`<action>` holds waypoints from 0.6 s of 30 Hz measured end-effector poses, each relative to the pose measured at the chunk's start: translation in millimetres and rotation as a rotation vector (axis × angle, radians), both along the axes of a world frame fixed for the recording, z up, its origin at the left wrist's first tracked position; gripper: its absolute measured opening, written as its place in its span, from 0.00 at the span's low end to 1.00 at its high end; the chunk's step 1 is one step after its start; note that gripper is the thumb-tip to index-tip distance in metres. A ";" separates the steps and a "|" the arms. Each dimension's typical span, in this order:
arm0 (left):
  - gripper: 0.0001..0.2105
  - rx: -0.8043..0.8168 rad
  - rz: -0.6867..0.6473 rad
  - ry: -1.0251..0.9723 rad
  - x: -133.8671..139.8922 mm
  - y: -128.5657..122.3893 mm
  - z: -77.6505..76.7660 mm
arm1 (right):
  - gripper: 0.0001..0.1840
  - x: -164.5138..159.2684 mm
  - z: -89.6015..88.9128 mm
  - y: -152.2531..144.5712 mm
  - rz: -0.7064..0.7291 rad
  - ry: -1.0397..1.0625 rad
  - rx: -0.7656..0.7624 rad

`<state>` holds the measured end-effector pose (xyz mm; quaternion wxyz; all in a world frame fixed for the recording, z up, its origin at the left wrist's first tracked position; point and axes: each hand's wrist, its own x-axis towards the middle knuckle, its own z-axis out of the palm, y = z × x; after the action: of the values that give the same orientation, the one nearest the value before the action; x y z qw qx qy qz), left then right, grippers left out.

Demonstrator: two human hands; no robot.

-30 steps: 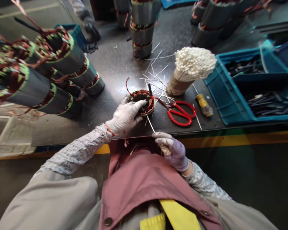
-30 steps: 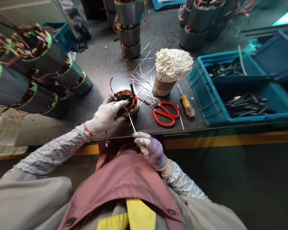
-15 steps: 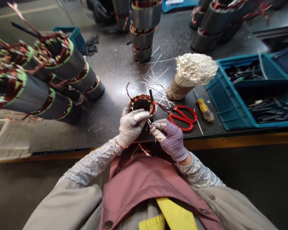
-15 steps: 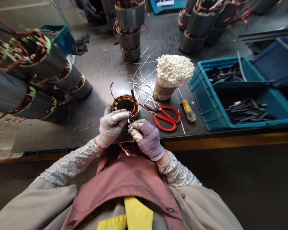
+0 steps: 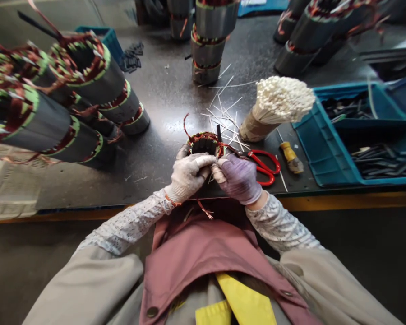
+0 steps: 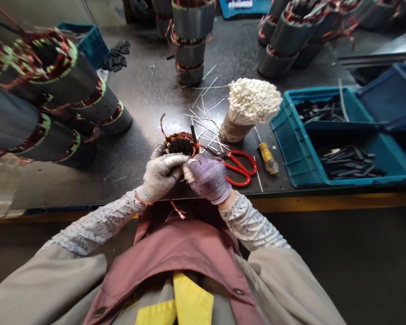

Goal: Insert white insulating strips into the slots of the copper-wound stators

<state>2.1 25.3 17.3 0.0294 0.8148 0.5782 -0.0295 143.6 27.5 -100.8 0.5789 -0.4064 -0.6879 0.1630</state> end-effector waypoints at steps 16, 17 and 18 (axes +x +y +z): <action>0.32 -0.257 -0.028 0.309 6.8 21.9 13.2 | 0.19 3.5 43.1 32.6 0.620 1.250 -0.805; 0.31 -0.271 -0.051 0.320 8.9 20.0 14.8 | 0.19 -0.5 41.8 41.9 0.504 1.229 -0.757; 0.30 -0.284 -0.075 0.336 11.1 17.2 17.3 | 0.18 -3.8 38.9 45.4 0.401 1.154 -0.691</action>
<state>13.2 42.5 34.6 0.0461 0.8070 0.5343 -0.2473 139.8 72.9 -61.8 0.6480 -0.2810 -0.2411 0.6656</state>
